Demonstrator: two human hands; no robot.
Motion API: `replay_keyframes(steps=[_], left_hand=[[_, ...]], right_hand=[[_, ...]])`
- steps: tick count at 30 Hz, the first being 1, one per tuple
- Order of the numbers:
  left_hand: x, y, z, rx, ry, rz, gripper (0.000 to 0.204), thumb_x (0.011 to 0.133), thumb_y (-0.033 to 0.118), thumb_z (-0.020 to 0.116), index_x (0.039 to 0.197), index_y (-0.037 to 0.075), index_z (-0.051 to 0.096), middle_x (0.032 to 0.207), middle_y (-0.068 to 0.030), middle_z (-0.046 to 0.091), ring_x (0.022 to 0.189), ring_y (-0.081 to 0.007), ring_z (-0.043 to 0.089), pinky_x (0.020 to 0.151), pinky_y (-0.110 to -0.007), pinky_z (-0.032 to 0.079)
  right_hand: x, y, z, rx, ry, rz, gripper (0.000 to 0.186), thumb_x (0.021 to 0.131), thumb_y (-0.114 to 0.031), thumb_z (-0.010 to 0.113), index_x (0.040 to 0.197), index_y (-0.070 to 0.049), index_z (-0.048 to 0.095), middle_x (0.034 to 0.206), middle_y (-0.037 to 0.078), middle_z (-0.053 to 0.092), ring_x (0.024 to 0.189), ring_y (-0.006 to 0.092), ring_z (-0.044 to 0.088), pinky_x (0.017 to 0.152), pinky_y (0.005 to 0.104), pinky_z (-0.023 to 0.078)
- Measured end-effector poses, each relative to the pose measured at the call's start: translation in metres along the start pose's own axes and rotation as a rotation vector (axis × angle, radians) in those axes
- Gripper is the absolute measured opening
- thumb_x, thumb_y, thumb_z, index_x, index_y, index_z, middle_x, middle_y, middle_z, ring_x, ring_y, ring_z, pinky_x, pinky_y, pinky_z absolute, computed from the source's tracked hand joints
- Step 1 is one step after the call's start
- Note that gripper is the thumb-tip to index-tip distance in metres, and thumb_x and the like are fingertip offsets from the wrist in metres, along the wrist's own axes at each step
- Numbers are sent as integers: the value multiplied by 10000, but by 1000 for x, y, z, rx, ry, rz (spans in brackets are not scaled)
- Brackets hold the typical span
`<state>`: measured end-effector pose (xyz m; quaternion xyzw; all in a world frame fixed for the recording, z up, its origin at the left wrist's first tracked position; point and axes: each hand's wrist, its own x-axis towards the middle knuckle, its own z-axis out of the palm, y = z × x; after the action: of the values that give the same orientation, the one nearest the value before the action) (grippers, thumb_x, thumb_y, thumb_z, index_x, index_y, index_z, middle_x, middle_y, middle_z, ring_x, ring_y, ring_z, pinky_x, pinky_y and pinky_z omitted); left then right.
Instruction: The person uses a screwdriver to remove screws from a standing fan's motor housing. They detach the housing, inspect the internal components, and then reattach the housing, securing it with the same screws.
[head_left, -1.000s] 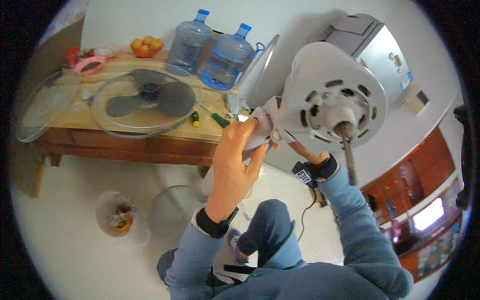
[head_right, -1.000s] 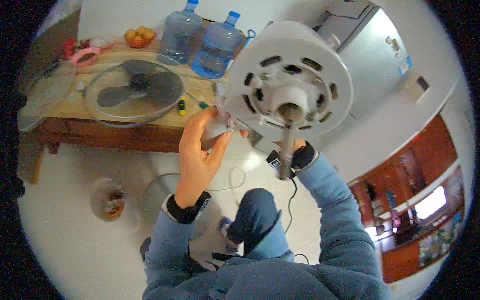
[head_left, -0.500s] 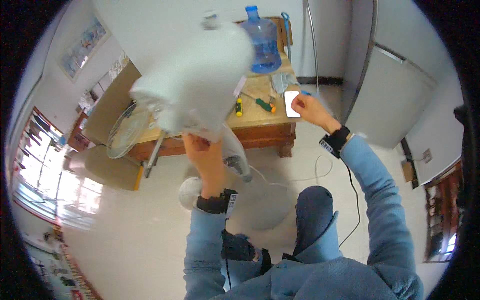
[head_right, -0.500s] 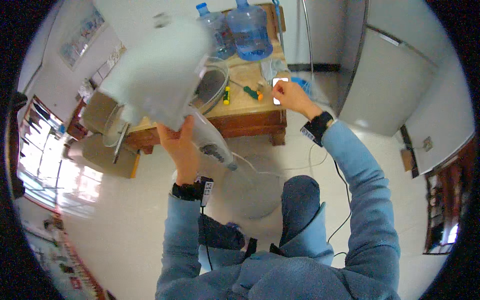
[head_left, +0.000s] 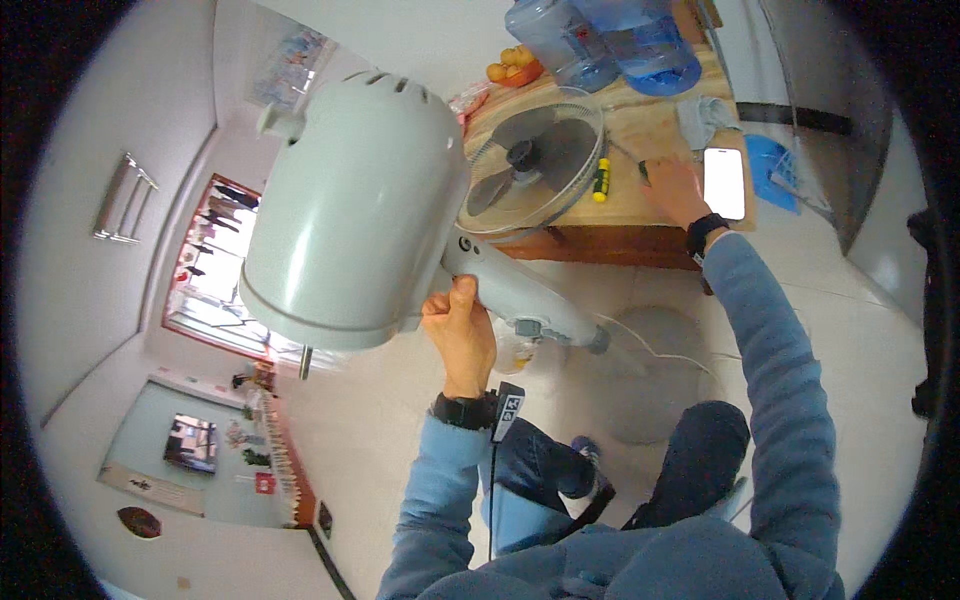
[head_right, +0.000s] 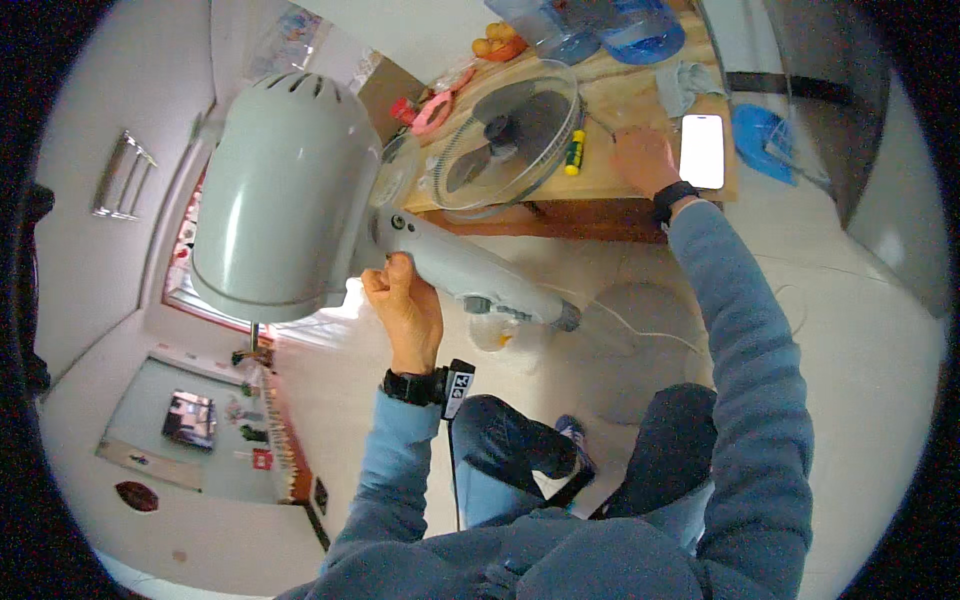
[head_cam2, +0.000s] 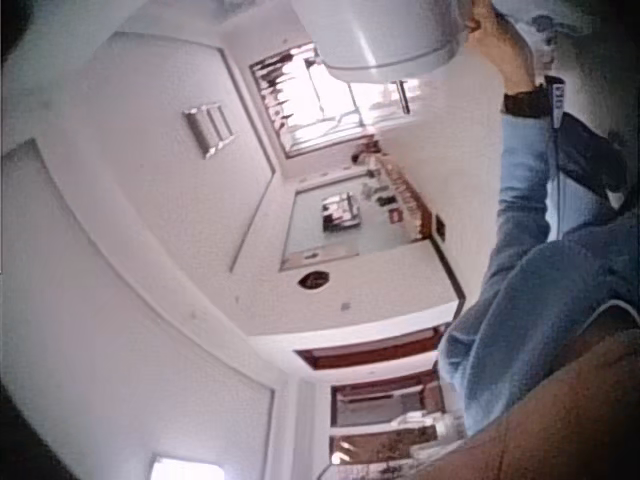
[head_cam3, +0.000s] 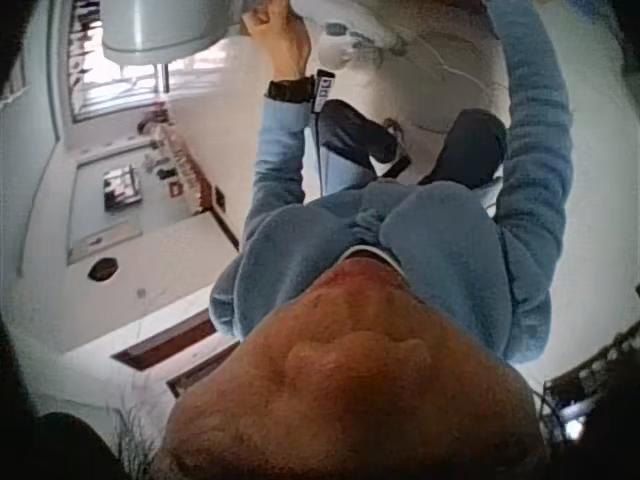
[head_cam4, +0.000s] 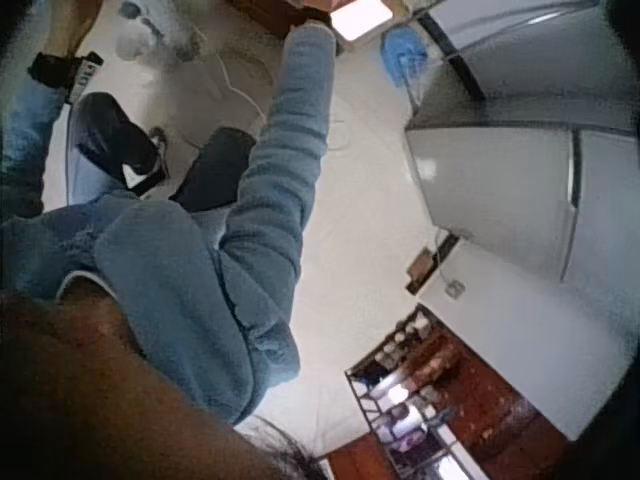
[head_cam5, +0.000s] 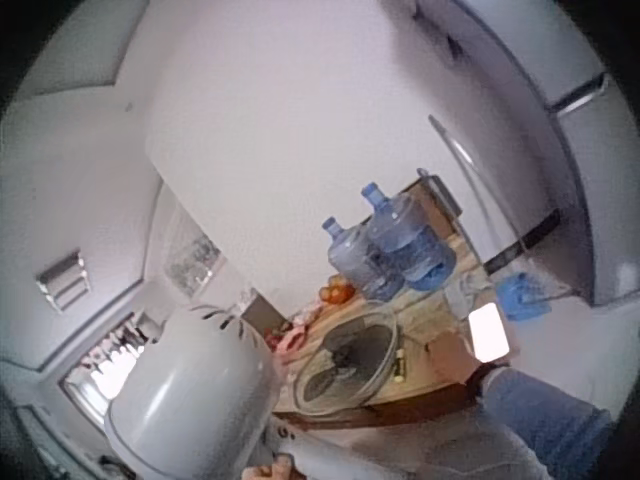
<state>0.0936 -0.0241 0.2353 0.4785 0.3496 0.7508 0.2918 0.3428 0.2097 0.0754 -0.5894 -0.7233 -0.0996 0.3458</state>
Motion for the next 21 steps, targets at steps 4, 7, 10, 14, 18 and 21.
replay_keyframes(steps=[4, 7, 10, 14, 18, 21], left_hand=[[3, 1, 3, -53, -154, 28, 257, 831, 116, 706, 979, 5, 529, 954, -62, 598, 882, -150, 551, 870, -314, 434], [3, 3, 4, -40, -185, 16, 399, 838, 119, 697, 1166, -12, 513, 1159, -122, 593, 1070, -226, 567, 989, -370, 404], [5, 5, -2, 89, -279, -11, 518, 876, 251, 661, 1326, 136, 432, 1317, -64, 505, 1212, -243, 480, 1054, -420, 353], [8, 2, -8, 78, -306, 11, 474, 892, 280, 639, 1306, 136, 461, 1316, -53, 505, 1208, -224, 485, 1036, -397, 376], [6, 3, -7, 120, -292, 13, 469, 896, 304, 629, 1302, 140, 462, 1301, -38, 516, 1210, -208, 483, 1030, -389, 386], [6, 4, -7, 144, -287, -8, 486, 893, 321, 630, 1309, 147, 450, 1300, -33, 518, 1213, -201, 478, 1033, -392, 387]], right_hand=[[1, 3, 21, -198, -58, -38, 145, 812, -169, 537, 903, -78, 605, 859, 94, 629, 891, 263, 614, 782, 393, 495], [-6, 2, 11, -198, 130, -41, 117, 816, -152, 529, 883, -79, 592, 903, 106, 626, 808, 282, 628, 673, 410, 526], [-26, 7, -23, 108, 206, 42, 169, 842, -181, 535, 948, -64, 597, 917, 129, 623, 786, 320, 637, 610, 432, 538], [-70, 33, -106, 223, 276, 83, 338, 847, -147, 587, 1173, -66, 550, 1039, 164, 624, 836, 326, 634, 684, 390, 511], [-85, 39, -196, 738, -132, 210, 338, 865, -157, 606, 1189, -69, 574, 1019, 97, 641, 821, 181, 609, 762, 284, 483], [-88, 14, -228, 872, -135, -121, 356, 834, -135, 612, 1186, -89, 586, 1004, 90, 640, 869, 179, 598, 828, 299, 462]])
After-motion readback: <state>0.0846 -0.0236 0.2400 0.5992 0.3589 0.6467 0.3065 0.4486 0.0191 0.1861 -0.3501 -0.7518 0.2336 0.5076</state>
